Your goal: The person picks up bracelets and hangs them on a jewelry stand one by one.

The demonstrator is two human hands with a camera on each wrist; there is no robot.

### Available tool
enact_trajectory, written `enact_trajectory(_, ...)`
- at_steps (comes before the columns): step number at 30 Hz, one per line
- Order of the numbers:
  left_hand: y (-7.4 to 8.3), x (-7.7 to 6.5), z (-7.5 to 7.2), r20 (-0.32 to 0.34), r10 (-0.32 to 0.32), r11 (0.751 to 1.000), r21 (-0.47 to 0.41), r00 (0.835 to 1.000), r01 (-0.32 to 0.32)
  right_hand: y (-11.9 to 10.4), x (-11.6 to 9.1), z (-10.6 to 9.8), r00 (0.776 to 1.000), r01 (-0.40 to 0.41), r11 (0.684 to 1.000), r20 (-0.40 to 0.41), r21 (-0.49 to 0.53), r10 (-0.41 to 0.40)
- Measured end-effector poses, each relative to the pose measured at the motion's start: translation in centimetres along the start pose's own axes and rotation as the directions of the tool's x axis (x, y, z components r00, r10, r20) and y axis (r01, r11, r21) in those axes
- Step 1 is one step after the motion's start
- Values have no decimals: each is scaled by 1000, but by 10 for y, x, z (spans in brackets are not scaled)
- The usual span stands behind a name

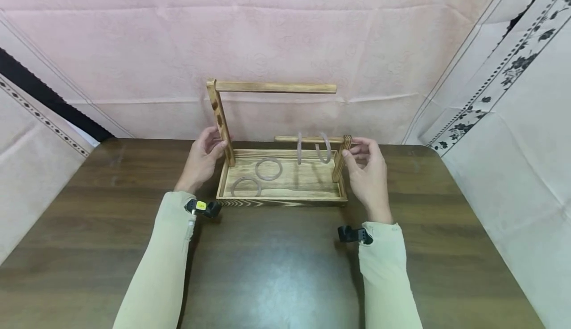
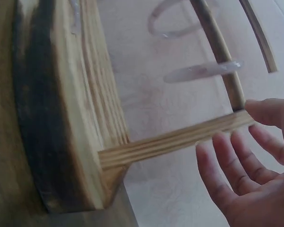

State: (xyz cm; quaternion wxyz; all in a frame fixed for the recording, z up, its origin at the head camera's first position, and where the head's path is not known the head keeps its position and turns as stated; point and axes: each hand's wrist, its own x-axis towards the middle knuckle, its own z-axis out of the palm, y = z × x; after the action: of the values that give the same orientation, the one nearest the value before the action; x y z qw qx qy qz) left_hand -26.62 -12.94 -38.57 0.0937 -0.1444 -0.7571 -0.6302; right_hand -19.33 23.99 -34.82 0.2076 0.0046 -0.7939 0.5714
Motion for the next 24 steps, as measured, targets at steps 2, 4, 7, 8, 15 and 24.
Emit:
enact_trajectory(2,1,0,-1,-16,-5,1000,6,1000,5,-2,-1,4,1000,5,1000,3,9,-5)
enact_trajectory(4,3,-1,-2,-26,-13,1000,10,1000,14,-4,-2,6,1000,9,1000,-6,7,-9)
enact_trajectory(7,4,0,-1,-28,-25,1000,4,999,25,-9,-6,6,999,14,1000,-34,-16,-15)
enact_trajectory(8,4,0,0,-28,-29,1000,3,999,29,-10,-7,6,999,18,999,-36,-35,-19)
enact_trajectory(15,4,-1,3,-33,-60,998,-16,998,60,-22,-14,9,989,147,975,37,-164,-143)
enact_trajectory(24,3,-1,4,-46,-47,999,-16,998,46,-48,-21,14,952,212,955,267,-209,-153)
